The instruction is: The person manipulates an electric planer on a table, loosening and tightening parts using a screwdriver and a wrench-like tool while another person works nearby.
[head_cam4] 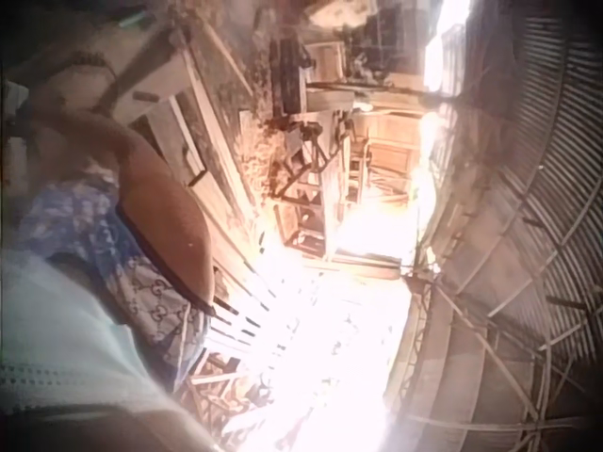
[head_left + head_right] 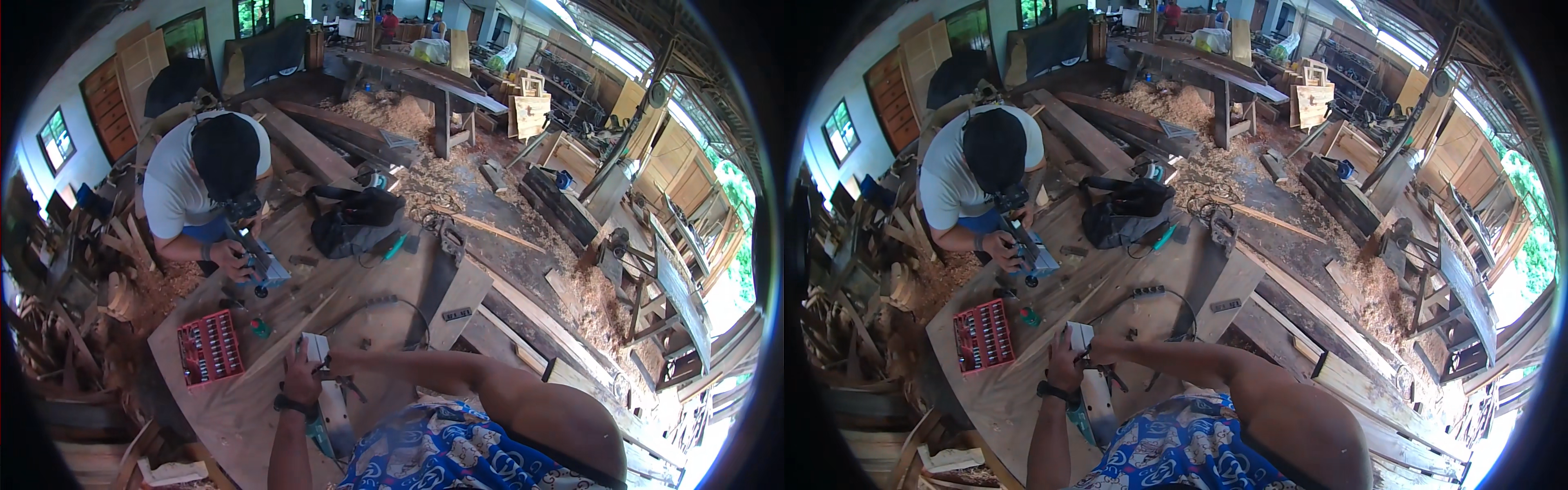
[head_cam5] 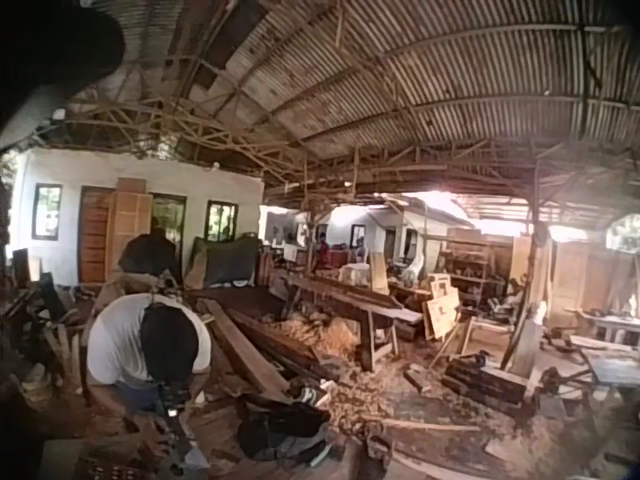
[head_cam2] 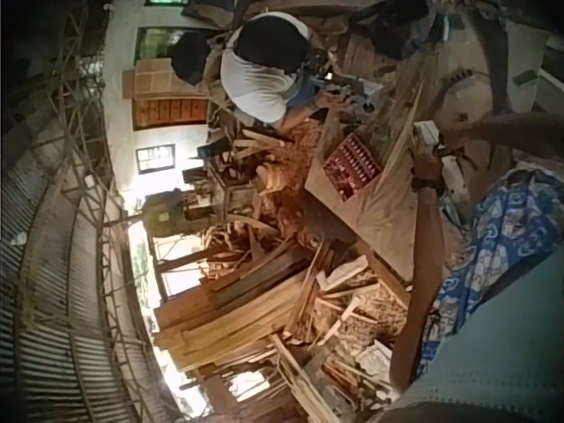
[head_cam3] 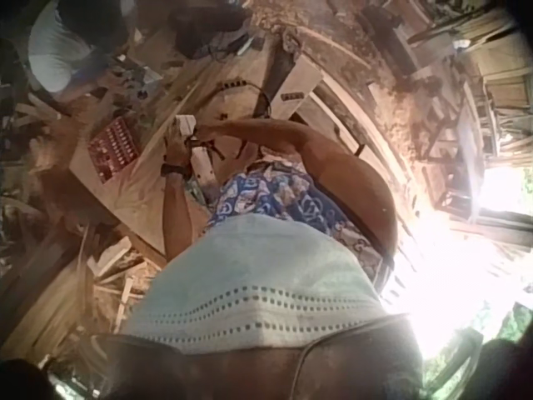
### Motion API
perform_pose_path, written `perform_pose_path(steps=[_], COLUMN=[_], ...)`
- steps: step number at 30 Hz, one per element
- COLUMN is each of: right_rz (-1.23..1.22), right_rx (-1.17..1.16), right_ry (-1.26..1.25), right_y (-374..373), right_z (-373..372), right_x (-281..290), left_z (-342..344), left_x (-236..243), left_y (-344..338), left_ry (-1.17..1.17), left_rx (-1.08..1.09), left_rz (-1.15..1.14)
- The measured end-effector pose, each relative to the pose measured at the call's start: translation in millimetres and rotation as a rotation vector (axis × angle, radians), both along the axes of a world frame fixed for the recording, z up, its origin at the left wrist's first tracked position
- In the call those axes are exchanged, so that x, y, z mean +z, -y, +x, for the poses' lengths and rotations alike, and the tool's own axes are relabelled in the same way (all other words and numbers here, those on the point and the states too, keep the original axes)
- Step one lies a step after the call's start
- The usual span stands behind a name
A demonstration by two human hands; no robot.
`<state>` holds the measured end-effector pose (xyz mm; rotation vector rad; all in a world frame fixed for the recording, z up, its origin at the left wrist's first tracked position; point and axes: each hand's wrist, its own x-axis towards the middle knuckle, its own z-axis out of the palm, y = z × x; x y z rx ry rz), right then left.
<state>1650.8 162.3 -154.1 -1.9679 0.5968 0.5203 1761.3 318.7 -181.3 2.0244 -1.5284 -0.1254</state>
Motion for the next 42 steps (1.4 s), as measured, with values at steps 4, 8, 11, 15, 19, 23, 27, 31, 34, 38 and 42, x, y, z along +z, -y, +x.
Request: perform_pose_path(steps=[4, 8, 11, 15, 19, 23, 27, 31, 34, 38, 42], right_rz=[-0.055, 0.061, 0.061, 0.098, 0.088, 0.146, 0.020, -0.060, -0.215, 0.174, 0.284], right_rx=[0.045, -0.040, -0.021, -0.037, -0.055, -0.113, -0.087, 0.044, 0.091, -0.097, -0.250], right_ry=[-0.056, -0.069, -0.086, -0.040, -0.048, -0.008, 0.096, 0.169, 0.126, 0.141, 0.177], right_y=[-5.1, 2.3, 2.2, -1.1, -4.0, 3.7, -6.3, -0.2, 10.4, -9.8, -0.1], right_z=[5.3, 0.7, 4.7, 4.4, -0.8, -4.3, -5.9, -5.9, -2.6, -8.7, -26.4], right_x=[2.5, -14.3, -25.1, -16.2, -3.9, -14.6, 3.9, -13.1, -53.9, -27.0, -5.2], left_z=[14.1, 2.3, -0.5, 12.3, 0.7, 3.1, 9.6, 6.6, 5.1, 8.7, 9.9], left_x=[-11.5, -3.5, 5.2, -6.3, 10.1, -2.3, -11.2, -2.5, -9.8, -22.0, -6.2], left_y=[-3.9, 3.8, 0.0, -5.9, -2.4, 1.2, 0.9, 2.5, 13.7, -6.9, -1.7], left_ry=[-0.006, -0.095, -0.006, 0.022, -0.062, 0.134, 0.002, 0.072, -0.044, 0.088, -0.086], left_rx=[-0.007, 0.029, -0.004, -0.019, 0.039, -0.039, 0.042, -0.029, -0.030, 0.020, 0.067], left_rz=[0.124, 0.087, -0.077, 0.052, 0.054, 0.016, 0.055, -0.065, -0.065, -0.054, -0.123])
